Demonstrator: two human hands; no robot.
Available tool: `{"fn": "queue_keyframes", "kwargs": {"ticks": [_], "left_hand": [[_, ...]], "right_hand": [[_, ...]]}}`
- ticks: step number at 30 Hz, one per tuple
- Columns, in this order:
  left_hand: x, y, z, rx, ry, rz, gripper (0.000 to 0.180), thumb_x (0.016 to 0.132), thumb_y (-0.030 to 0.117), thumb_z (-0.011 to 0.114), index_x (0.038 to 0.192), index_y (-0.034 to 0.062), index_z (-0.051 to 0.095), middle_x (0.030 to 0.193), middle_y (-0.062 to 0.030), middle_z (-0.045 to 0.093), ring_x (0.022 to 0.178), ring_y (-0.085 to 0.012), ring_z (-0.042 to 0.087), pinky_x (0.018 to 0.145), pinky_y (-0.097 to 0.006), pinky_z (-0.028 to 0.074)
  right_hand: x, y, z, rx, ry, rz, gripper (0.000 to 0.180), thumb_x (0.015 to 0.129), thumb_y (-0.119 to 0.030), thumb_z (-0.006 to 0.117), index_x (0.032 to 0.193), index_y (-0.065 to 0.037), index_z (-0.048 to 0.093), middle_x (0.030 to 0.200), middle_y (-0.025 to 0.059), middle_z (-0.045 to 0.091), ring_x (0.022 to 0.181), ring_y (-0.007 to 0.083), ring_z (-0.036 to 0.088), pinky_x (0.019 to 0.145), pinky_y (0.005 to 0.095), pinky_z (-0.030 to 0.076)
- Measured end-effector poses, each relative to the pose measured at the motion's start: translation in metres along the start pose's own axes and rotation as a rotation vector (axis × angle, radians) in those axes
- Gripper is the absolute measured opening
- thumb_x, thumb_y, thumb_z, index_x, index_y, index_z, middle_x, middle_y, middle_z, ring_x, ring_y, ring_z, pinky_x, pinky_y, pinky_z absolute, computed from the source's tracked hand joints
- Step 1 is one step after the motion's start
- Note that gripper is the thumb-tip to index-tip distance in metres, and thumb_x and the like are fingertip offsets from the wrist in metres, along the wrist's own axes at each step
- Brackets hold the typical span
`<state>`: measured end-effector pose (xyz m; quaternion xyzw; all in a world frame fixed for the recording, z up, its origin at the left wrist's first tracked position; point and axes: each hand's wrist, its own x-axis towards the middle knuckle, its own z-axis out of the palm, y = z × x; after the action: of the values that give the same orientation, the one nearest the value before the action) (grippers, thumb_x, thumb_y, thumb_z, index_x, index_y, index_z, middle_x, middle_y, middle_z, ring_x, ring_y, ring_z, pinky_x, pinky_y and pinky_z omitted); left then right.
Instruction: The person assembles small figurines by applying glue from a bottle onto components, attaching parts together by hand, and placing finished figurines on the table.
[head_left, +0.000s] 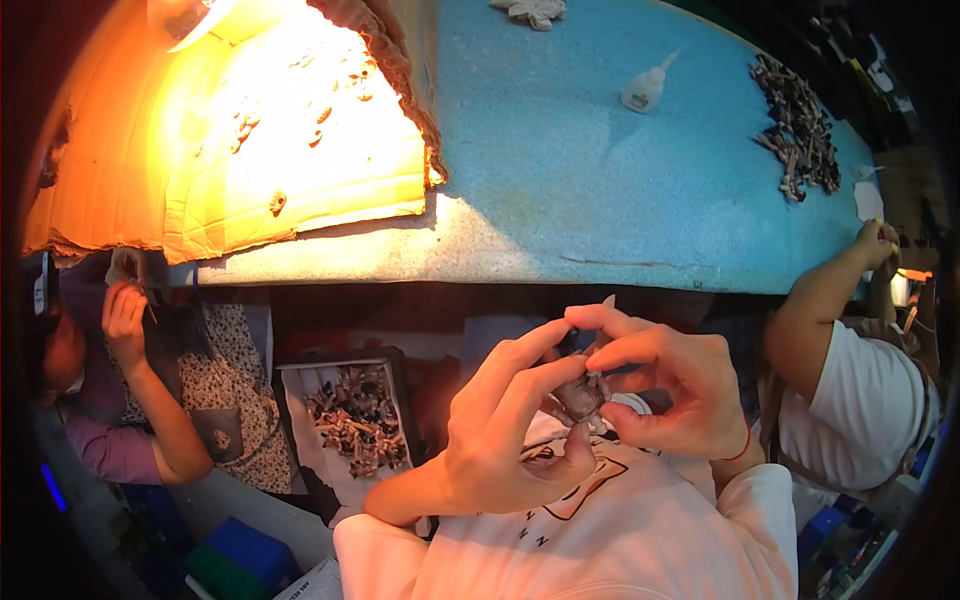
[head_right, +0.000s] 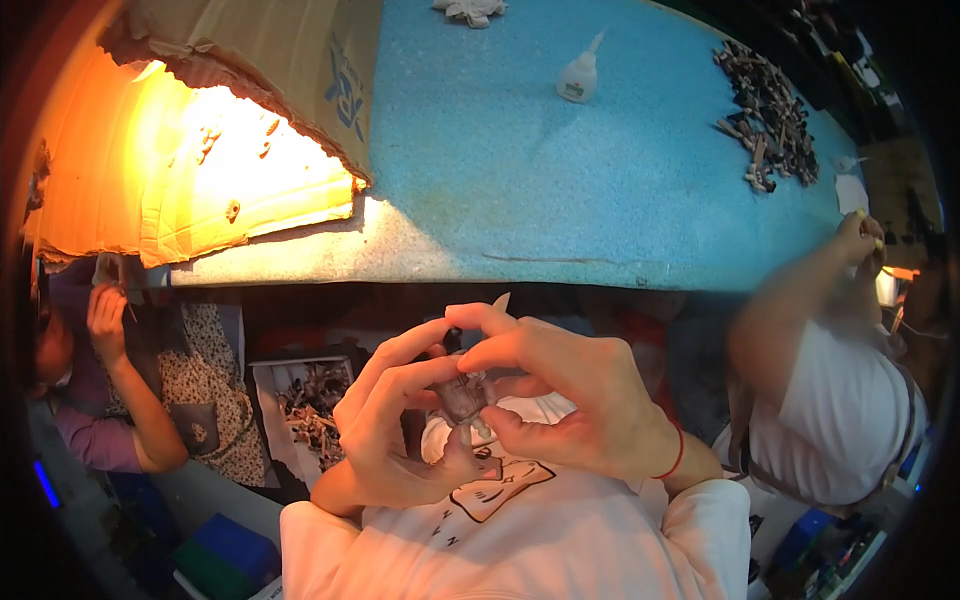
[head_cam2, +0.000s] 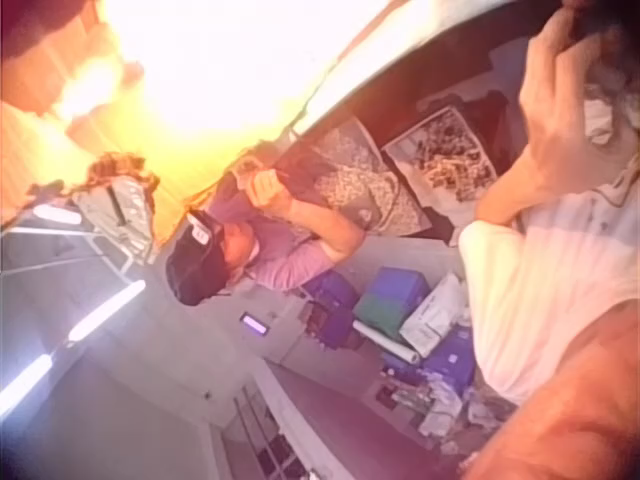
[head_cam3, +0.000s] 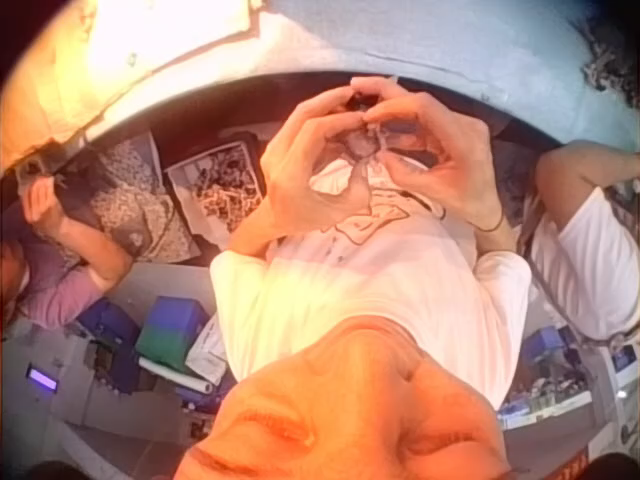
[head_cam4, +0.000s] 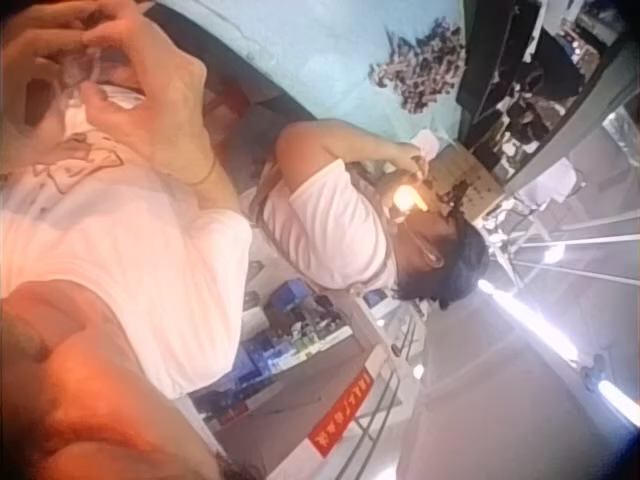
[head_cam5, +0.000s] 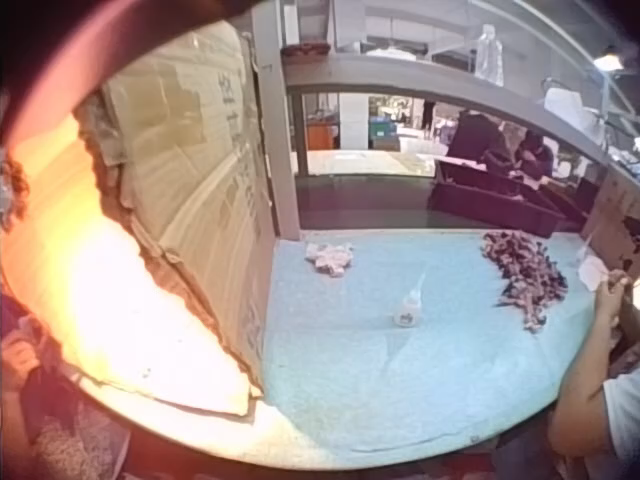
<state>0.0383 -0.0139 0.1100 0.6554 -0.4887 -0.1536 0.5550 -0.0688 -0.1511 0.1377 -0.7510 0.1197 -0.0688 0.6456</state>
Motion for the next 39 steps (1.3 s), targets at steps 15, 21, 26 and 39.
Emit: {"fn": "queue_keyframes", "kwargs": {"ticks": [15,21,26,39], "left_hand": [[0.006,0.004,-0.003,0.022,-0.052,0.066,0.044,0.052,-0.003,0.064,0.094,-0.0049,0.052,0.109,-0.0232,0.049,0.070,-0.0230,0.054,0.055,-0.028,0.047],[0.003,0.001,0.000,0.033,-0.039,0.038,0.045,0.053,-0.003,0.065,0.096,-0.0052,0.051,0.110,-0.0225,0.048,0.074,-0.0232,0.056,0.057,-0.027,0.049],[0.004,-0.004,-0.002,-0.320,-0.001,-0.116,0.047,0.061,-0.006,0.061,0.106,-0.0052,0.048,0.115,-0.0213,0.047,0.095,-0.0229,0.056,0.066,-0.025,0.053],[0.000,-0.002,0.004,-0.570,-0.003,-0.100,0.052,0.067,-0.008,0.056,0.116,-0.0087,0.039,0.122,-0.0251,0.037,0.100,-0.0258,0.052,0.073,-0.032,0.053]], "right_hand": [[-0.004,-0.009,0.000,-0.091,0.038,-0.045,0.047,0.066,0.007,0.060,0.111,-0.004,0.049,0.120,0.0116,0.047,0.085,0.0173,0.058,0.074,0.0286,0.053],[-0.002,-0.005,0.000,-0.109,0.034,-0.046,0.056,0.066,0.007,0.060,0.118,-0.006,0.045,0.119,0.0115,0.047,0.084,0.0167,0.058,0.074,0.0285,0.053],[-0.007,-0.002,-0.005,0.343,0.090,0.027,0.063,0.068,0.009,0.060,0.125,-0.001,0.037,0.126,0.0135,0.040,0.100,0.0210,0.053,0.081,0.0316,0.050],[-0.011,0.009,0.002,0.371,0.127,-0.059,0.060,0.070,0.004,0.061,0.124,-0.001,0.037,0.120,0.0126,0.045,0.102,0.0207,0.052,0.088,0.0330,0.044]]}}
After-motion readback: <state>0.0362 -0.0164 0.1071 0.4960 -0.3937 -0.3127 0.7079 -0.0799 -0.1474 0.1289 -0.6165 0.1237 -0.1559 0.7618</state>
